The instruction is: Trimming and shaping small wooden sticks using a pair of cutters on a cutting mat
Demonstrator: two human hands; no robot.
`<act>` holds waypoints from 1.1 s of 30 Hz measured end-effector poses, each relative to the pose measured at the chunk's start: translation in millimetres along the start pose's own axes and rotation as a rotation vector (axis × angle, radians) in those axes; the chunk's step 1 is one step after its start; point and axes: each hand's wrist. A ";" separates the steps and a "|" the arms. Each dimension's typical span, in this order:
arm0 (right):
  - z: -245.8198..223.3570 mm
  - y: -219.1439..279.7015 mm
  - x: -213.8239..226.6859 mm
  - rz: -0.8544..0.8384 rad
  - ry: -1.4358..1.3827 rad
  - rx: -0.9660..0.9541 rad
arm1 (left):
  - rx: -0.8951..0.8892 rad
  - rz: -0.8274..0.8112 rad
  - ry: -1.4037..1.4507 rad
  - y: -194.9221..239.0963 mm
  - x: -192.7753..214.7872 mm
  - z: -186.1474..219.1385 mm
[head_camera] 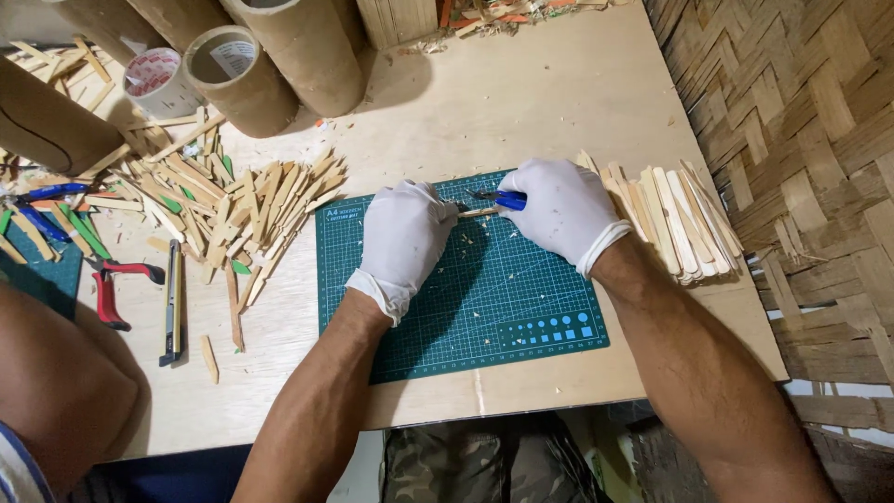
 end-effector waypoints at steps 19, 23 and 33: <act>6.0 -5.4 -7.7 0.114 0.260 0.146 | 0.148 -0.063 0.382 -1.2 13.5 -2.1; 6.2 4.5 9.5 0.145 0.218 0.149 | 0.162 -0.085 0.431 -0.8 24.6 9.0; 18.7 -1.5 1.6 0.750 -0.354 0.302 | 0.632 -0.057 0.896 -4.2 39.1 -1.5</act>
Point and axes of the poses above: each hand's wrist, its own y-axis away from the middle knuckle, its own x-axis out of the back of the hand, z = x × y
